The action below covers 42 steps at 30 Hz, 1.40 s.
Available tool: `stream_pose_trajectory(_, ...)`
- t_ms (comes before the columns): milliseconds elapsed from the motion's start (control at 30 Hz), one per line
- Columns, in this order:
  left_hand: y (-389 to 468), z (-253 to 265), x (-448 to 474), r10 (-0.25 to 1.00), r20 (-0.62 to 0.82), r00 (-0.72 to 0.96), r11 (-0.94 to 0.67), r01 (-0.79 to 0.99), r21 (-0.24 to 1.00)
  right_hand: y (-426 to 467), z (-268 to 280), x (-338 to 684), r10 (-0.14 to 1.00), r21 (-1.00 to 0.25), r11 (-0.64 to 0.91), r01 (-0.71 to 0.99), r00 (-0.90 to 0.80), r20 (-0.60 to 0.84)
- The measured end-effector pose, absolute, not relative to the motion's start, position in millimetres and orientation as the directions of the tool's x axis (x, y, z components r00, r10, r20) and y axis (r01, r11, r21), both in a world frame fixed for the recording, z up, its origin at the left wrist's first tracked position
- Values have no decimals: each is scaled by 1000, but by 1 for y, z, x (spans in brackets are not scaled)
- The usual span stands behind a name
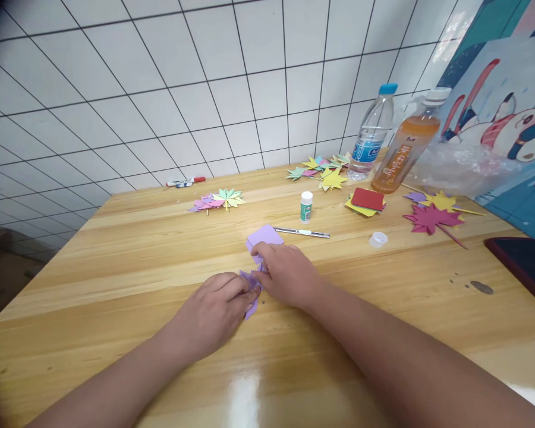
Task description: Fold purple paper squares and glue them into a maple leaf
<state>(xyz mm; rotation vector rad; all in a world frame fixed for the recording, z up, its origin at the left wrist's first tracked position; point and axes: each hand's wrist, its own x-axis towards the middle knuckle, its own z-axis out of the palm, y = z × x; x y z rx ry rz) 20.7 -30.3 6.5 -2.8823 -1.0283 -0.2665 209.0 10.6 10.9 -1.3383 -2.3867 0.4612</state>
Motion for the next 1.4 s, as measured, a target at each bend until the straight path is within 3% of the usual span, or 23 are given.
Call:
stream_pose_trajectory(467,-27,16,20,638,149,756,-770,626,122,19,10,197,930,-346,342,874,-367,-9)
stream_pose_trajectory(767,-25,19,19,622,160,766,-780,588,216,28,10,194,946,-372,264,890,-313,-79)
stream_pose_trajectory(967,-21,23,15,654,95,750,-740,610,282,32,10,192,951,-367,234,900,-290,-106)
stream_pose_trajectory(1100,-15,18,10,614,167,771,-781,564,269,33,8,198,936,-427,303,852,-350,-35)
stream_pose_trajectory(1200,-10,16,5,597,235,767,-792,517,326,35,6,207,918,-554,340,760,-397,19)
stream_pose_trajectory(1300,-7,14,-1,656,351,668,-747,506,432,35,7,217,901,-641,381,667,-422,96)
stream_pose_trajectory(1400,-3,11,-10,811,416,411,-584,616,529,31,12,223,854,-565,481,670,-505,128)
